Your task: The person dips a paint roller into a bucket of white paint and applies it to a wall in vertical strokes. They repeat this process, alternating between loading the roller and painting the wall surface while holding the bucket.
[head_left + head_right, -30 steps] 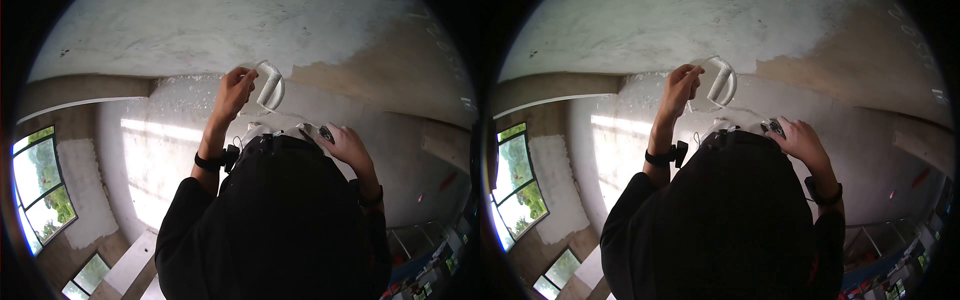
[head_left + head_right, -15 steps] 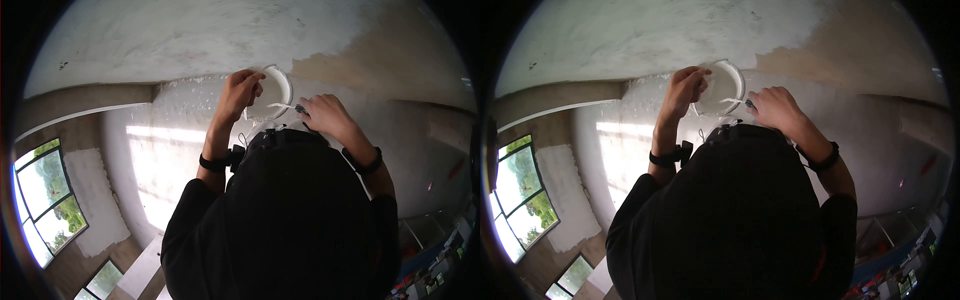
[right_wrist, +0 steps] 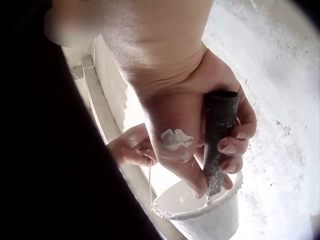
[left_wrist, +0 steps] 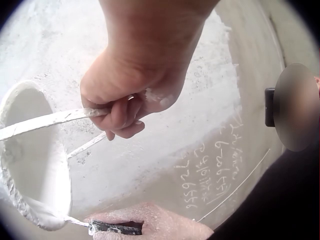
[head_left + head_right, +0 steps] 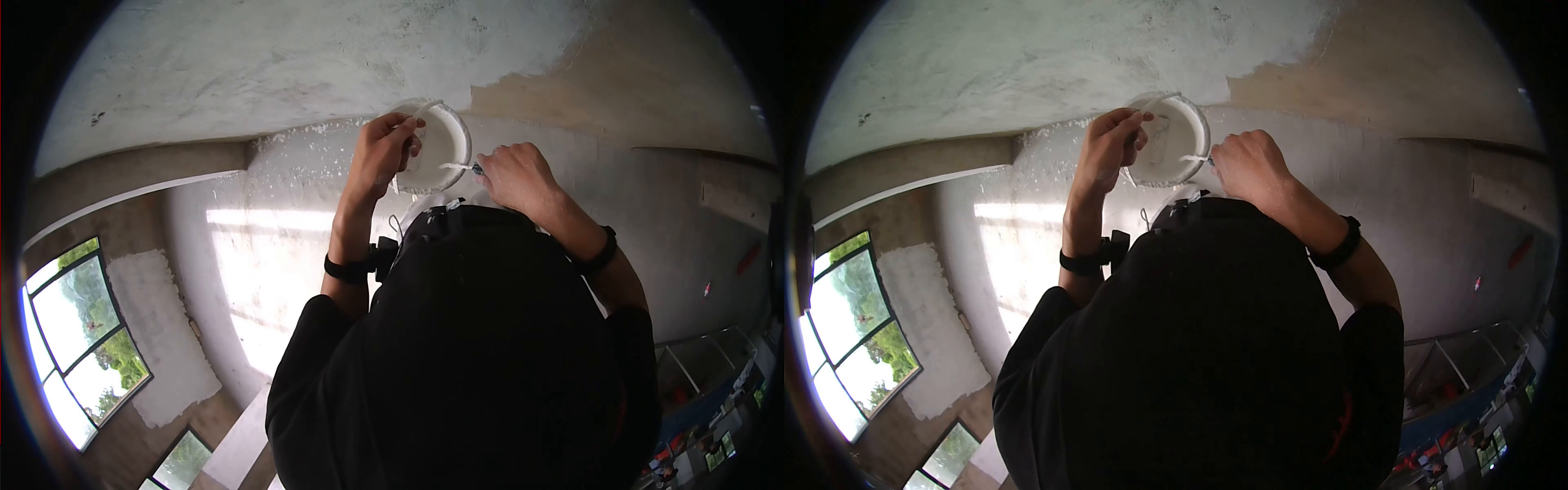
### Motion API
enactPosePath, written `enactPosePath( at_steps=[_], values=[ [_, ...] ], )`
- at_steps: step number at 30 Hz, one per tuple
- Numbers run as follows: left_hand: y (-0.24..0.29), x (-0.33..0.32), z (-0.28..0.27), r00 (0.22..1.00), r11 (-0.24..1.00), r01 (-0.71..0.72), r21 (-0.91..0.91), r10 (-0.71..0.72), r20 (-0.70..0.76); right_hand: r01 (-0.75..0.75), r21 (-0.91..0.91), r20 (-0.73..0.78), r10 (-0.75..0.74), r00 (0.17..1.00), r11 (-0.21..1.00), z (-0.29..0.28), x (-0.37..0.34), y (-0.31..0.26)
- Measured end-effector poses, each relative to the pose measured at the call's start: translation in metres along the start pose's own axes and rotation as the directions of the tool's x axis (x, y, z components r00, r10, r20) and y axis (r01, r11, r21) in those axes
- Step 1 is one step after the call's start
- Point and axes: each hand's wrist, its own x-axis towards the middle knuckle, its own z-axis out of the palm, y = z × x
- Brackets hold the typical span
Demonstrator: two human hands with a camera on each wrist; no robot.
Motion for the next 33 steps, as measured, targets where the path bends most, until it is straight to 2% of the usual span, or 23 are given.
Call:
enactPosePath(
  at_steps=[3, 5, 8, 14, 21, 24, 26, 33],
  values=[
    [0.001, 0.0, 0.0, 1.0, 1.0, 0.015, 0.013, -0.015, -0.003, -0.007, 0.019, -0.008, 0.007, 1.0, 1.0, 0.0, 0.002, 0.001],
    [-0.001, -0.001, 0.0, 1.0, 0.999, 0.022, 0.027, -0.021, -0.009, -0.002, 0.042, 0.067, -0.001, 0.998, 0.999, 0.002, 0.003, 0.0],
    [-0.001, -0.002, 0.0, 0.999, 0.999, 0.034, 0.028, -0.034, -0.013, -0.016, 0.064, 0.097, 0.01, 0.995, 0.998, -0.001, 0.006, 0.0],
    [-0.002, -0.003, 0.001, 0.999, 0.998, 0.019, 0.055, -0.017, -0.033, 0.018, 0.049, 0.059, -0.021, 0.998, 0.999, 0.001, 0.009, 0.0],
    [-0.005, -0.001, -0.001, 0.999, 0.998, 0.024, 0.051, -0.022, -0.039, 0.037, 0.015, 0.106, -0.038, 0.994, 0.999, 0.0, 0.012, -0.001],
    [-0.007, -0.001, 0.001, 0.999, 0.997, 0.012, 0.073, -0.009, -0.047, 0.032, -0.024, 0.085, -0.03, 0.996, 0.999, 0.003, 0.009, -0.001],
    [-0.008, 0.002, 0.0, 0.999, 0.996, 0.005, 0.085, -0.001, -0.05, 0.046, 0.003, -0.015, -0.046, 0.999, 0.999, -0.001, 0.006, -0.001],
    [-0.014, 0.007, -0.008, 0.998, 0.997, 0.061, -0.05, -0.062, -0.023, -0.003, 0.102, -0.01, 0.004, 1.0, 0.995, -0.016, -0.008, -0.001]
  ],
)
